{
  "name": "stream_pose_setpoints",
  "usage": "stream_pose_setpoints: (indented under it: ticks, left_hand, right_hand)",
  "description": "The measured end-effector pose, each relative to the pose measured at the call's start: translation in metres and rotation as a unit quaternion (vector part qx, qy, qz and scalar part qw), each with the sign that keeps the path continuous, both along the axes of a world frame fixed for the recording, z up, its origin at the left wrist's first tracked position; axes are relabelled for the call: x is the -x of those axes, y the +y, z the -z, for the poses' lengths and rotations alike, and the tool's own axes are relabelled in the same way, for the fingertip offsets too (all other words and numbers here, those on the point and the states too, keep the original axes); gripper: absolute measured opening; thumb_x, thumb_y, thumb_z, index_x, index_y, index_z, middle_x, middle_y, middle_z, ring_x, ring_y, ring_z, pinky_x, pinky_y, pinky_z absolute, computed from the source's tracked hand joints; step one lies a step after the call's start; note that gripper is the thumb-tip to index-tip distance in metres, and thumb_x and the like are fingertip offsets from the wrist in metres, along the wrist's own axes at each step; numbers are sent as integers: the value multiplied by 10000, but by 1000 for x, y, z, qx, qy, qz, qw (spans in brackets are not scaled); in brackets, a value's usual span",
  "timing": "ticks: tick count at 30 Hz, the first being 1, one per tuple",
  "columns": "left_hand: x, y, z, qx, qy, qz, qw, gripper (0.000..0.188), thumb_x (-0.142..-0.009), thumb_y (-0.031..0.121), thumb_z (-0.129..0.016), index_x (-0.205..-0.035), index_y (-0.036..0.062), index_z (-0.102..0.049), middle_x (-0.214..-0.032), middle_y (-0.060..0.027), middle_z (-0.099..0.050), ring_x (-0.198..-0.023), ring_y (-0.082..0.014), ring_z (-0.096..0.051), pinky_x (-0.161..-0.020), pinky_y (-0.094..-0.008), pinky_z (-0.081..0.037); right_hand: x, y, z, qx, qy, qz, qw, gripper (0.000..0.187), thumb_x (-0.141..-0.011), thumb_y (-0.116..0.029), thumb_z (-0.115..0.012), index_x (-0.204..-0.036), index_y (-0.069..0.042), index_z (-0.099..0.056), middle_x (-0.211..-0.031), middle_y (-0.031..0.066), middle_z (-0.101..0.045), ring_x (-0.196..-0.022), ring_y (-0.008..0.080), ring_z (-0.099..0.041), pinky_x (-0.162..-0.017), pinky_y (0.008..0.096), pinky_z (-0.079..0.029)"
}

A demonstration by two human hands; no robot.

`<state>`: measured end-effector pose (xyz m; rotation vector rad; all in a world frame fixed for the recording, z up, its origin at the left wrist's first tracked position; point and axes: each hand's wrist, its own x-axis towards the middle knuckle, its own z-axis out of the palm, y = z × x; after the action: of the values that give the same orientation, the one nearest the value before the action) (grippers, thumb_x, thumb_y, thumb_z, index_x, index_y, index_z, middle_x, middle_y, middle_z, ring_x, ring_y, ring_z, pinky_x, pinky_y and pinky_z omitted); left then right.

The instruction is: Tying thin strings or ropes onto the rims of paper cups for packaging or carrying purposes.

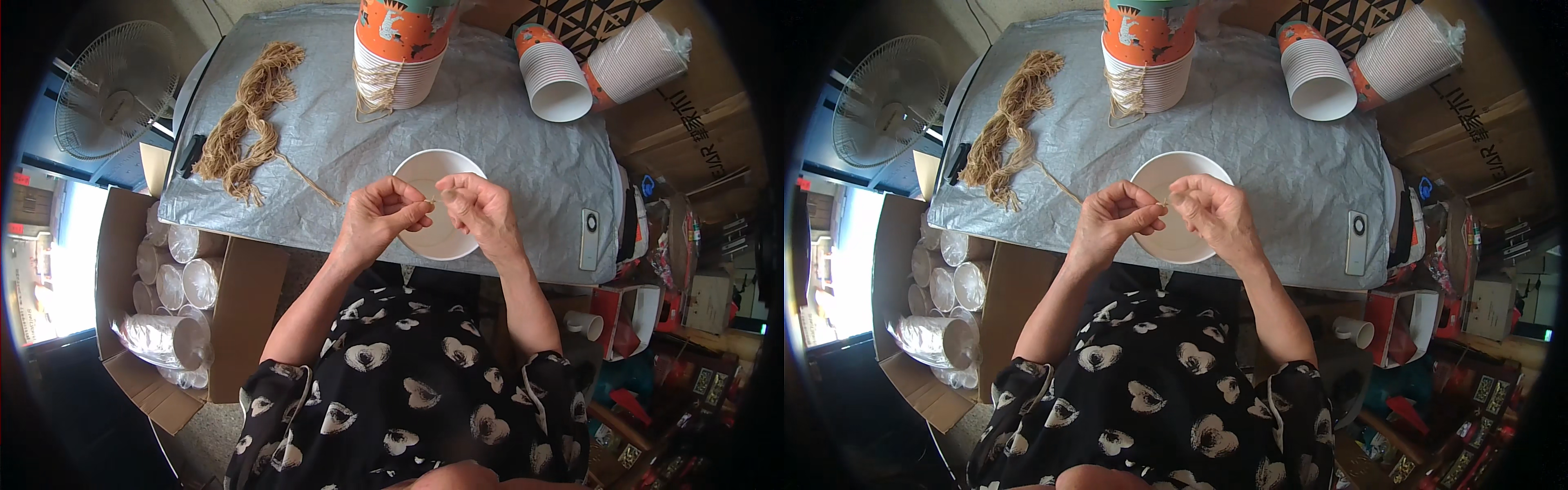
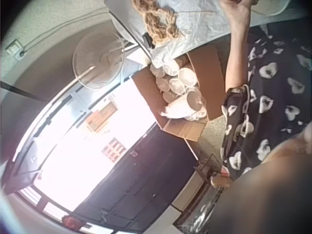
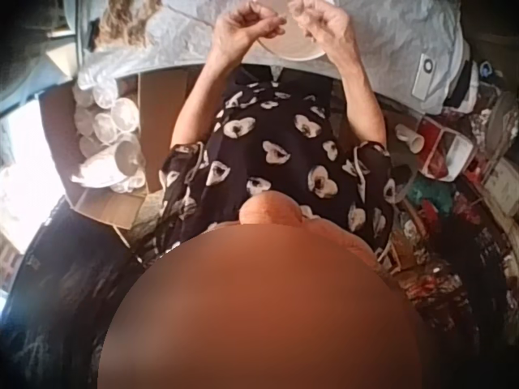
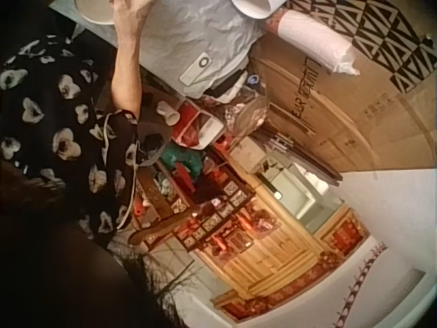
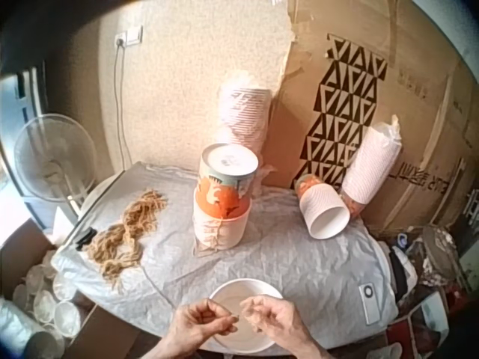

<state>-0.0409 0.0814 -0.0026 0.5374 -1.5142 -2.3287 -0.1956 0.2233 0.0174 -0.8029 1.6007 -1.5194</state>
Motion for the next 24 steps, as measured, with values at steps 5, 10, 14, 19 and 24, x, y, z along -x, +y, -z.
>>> stream_pose_setpoints:
  ticks: [5, 10, 14, 19, 24]
  left_hand:
    - [2, 1, 1, 12, -1, 2, 1000, 103, -952, 72, -739, -987, 18, -658, -921, -70, -743, -822, -127, -729, -709, -239, -568]
    - [-1, 0, -1, -15, 9, 8, 1000, 147, -959, 86, -729, -1061, 15, -651, -965, -79, -754, -821, -127, -728, -715, -243, -565]
    - [-4, -2, 1, -43, 24, 21, 999, 256, -989, 31, -652, -1229, -23, -579, -1055, -122, -757, -815, -144, -734, -723, -261, -597]
    - [-4, 0, -1, -43, 35, 33, 998, 391, -995, 7, -601, -1372, -25, -500, -1100, -121, -755, -798, -143, -726, -728, -269, -598]
    - [-2, 1, -5, -38, 31, 46, 998, 432, -1010, -6, -558, -1427, -37, -449, -1109, -122, -754, -785, -140, -726, -719, -268, -604]
  right_hand:
    - [-6, -5, 3, 27, 47, -12, 998, 190, -978, -183, -719, -1033, -1, -717, -713, -58, -607, -576, 2, -441, -514, 183, -325]
    - [-2, -3, 3, 25, 21, -16, 999, 136, -1000, -134, -687, -1027, -7, -725, -729, -66, -623, -628, -5, -461, -567, 186, -367]
    - [-4, -5, 3, 21, 14, 2, 1000, 135, -1005, -138, -678, -1022, -13, -725, -741, -65, -642, -640, -13, -460, -578, 181, -369]
    - [-6, -6, 5, 47, 58, 28, 997, 146, -1001, -152, -686, -1013, -10, -716, -737, -64, -627, -594, -14, -433, -527, 174, -329]
    - [-10, -7, 2, 73, 95, 57, 991, 146, -1012, -146, -673, -1004, -6, -714, -741, -82, -615, -618, -22, -435, -551, 170, -334]
